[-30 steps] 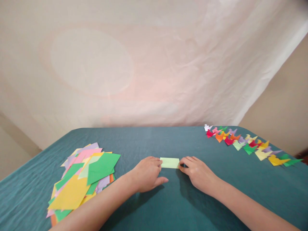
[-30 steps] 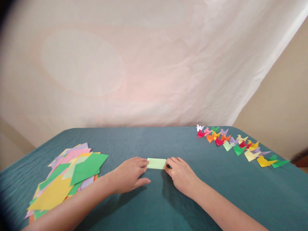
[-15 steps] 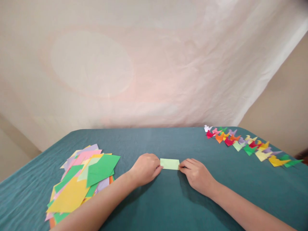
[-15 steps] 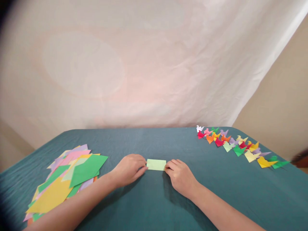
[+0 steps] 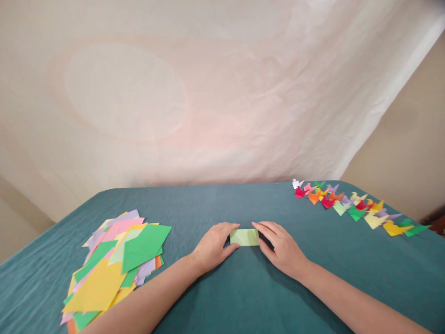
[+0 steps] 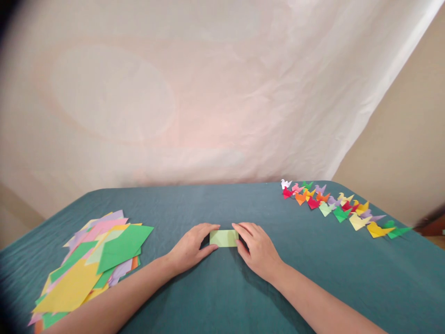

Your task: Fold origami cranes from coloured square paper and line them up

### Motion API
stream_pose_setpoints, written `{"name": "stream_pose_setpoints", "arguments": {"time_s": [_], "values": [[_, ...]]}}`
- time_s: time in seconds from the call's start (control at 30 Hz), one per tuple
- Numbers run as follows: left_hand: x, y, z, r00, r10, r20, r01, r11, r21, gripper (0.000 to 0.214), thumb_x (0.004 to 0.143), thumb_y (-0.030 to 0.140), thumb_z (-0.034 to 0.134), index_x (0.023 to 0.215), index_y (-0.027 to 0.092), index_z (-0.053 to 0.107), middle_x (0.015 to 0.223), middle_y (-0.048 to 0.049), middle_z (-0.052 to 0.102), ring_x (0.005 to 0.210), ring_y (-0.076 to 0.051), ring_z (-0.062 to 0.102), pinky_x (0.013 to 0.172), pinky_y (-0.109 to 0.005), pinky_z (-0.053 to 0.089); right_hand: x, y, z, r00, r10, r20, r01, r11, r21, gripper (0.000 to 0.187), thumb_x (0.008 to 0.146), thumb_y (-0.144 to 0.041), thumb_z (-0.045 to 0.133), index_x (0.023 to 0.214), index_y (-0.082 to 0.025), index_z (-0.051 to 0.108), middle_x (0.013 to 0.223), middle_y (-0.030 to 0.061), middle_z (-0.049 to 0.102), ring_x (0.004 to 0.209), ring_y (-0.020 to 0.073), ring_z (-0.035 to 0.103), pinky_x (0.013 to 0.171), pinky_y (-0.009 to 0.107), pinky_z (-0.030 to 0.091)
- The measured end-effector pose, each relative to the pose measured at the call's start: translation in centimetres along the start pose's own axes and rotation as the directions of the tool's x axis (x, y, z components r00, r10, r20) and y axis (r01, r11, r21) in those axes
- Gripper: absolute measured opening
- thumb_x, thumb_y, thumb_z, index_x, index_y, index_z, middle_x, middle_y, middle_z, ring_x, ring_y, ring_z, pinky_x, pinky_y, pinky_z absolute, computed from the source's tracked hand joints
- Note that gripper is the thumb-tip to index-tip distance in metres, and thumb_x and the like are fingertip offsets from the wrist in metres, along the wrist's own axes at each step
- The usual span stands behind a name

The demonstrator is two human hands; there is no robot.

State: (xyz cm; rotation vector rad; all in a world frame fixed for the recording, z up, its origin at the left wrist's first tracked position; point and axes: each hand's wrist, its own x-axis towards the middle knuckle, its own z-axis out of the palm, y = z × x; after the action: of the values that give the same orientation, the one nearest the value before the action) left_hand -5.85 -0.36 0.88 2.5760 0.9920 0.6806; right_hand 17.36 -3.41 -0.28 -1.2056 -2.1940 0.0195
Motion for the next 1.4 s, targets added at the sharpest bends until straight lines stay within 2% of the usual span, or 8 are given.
{"name": "stream_pose_setpoints", "arguments": {"time_s": [0.23,0.53,0.67,0.9,1.0,1.17,1.27,1.4], "values": [[0.1,0.8,-0.5,0.997,0.061,-0.044,-0.066,0.989,-0.132,0.036,0.084,0.016,0.051,0.119,0.022,0.049,0.110,-0.0062,0.052,0.100,-0.016,0.052,0.090,-0.031,0.044,-0.1,0.0,-0.1,0.998,0.053,0.032,-0.056,0.992,0.114,0.040,0.087,-0.026,0.048,0.126,-0.020,0.044,0.115,0.0094,0.056,0.106,0.0221,0.050,0.091,0.039,0.042],[0.0,0.6,-0.2,0.988,0.133,-0.081,-0.146,0.971,-0.188,0.031,0.090,0.012,0.039,0.116,0.021,0.051,0.108,-0.0065,0.052,0.098,-0.014,0.051,0.088,-0.027,0.044,0.2,-0.3,-0.4,0.997,0.074,0.019,-0.076,0.963,0.258,0.014,0.088,-0.023,0.047,0.094,-0.021,0.059,0.083,0.0037,0.061,0.080,0.0180,0.056,0.074,0.032,0.044],[0.0,0.7,-0.3,0.985,0.128,-0.118,-0.148,0.971,-0.189,0.032,0.090,0.012,0.039,0.118,0.022,0.050,0.108,-0.0063,0.052,0.099,-0.014,0.051,0.089,-0.028,0.044,0.3,-0.5,-0.5,0.997,0.072,0.020,-0.074,0.958,0.278,0.014,0.089,-0.022,0.045,0.085,-0.020,0.058,0.078,0.0031,0.060,0.076,0.0169,0.055,0.072,0.031,0.043],[0.0,1.0,-0.5,0.980,0.131,-0.150,-0.156,0.972,-0.174,0.030,0.092,0.015,0.034,0.117,0.020,0.051,0.107,-0.0078,0.054,0.099,-0.015,0.053,0.087,-0.030,0.046,0.3,-0.8,-0.7,0.994,0.102,0.039,-0.108,0.949,0.296,0.017,0.090,-0.025,0.043,0.082,-0.020,0.058,0.075,0.0026,0.059,0.073,0.0162,0.054,0.069,0.030,0.043],[0.0,0.9,-0.5,0.978,0.146,-0.148,-0.163,0.980,-0.114,0.030,0.092,0.016,0.036,0.118,0.022,0.051,0.113,-0.0079,0.053,0.104,-0.015,0.051,0.091,-0.032,0.043,0.3,-0.8,-0.7,0.993,0.112,0.031,-0.116,0.944,0.310,0.020,0.090,-0.026,0.042,0.082,-0.020,0.059,0.074,0.0027,0.059,0.071,0.0158,0.054,0.068,0.029,0.043],[0.0,1.1,-0.7,0.970,0.206,-0.131,-0.191,0.974,0.120,0.044,0.085,0.030,0.054,0.127,0.025,0.044,0.126,-0.0084,0.048,0.119,-0.024,0.040,0.099,-0.044,0.034,0.4,-1.0,-0.8,0.985,0.165,0.054,-0.173,0.918,0.357,0.022,0.090,-0.029,0.042,0.082,-0.019,0.059,0.071,0.0015,0.058,0.067,0.0146,0.054,0.064,0.027,0.043],[0.0,1.3,-0.9,0.971,0.212,-0.112,-0.188,0.963,0.192,0.050,0.082,0.032,0.058,0.128,0.024,0.042,0.125,-0.0084,0.049,0.118,-0.024,0.040,0.098,-0.043,0.033,0.4,-1.3,-0.9,0.979,0.193,0.070,-0.205,0.900,0.386,0.021,0.090,-0.029,0.043,0.083,-0.019,0.060,0.071,0.0007,0.058,0.066,0.0142,0.054,0.064,0.026,0.043],[0.0,1.4,-0.8,0.972,0.200,-0.119,-0.169,0.958,0.233,0.043,0.084,0.028,0.055,0.125,0.024,0.046,0.120,-0.0081,0.052,0.111,-0.023,0.044,0.094,-0.040,0.035,0.5,-1.9,-1.2,0.976,0.203,0.077,-0.217,0.883,0.417,0.020,0.089,-0.030,0.044,0.084,-0.019,0.061,0.071,0.0008,0.060,0.067,0.0141,0.055,0.065,0.026,0.044]]}}
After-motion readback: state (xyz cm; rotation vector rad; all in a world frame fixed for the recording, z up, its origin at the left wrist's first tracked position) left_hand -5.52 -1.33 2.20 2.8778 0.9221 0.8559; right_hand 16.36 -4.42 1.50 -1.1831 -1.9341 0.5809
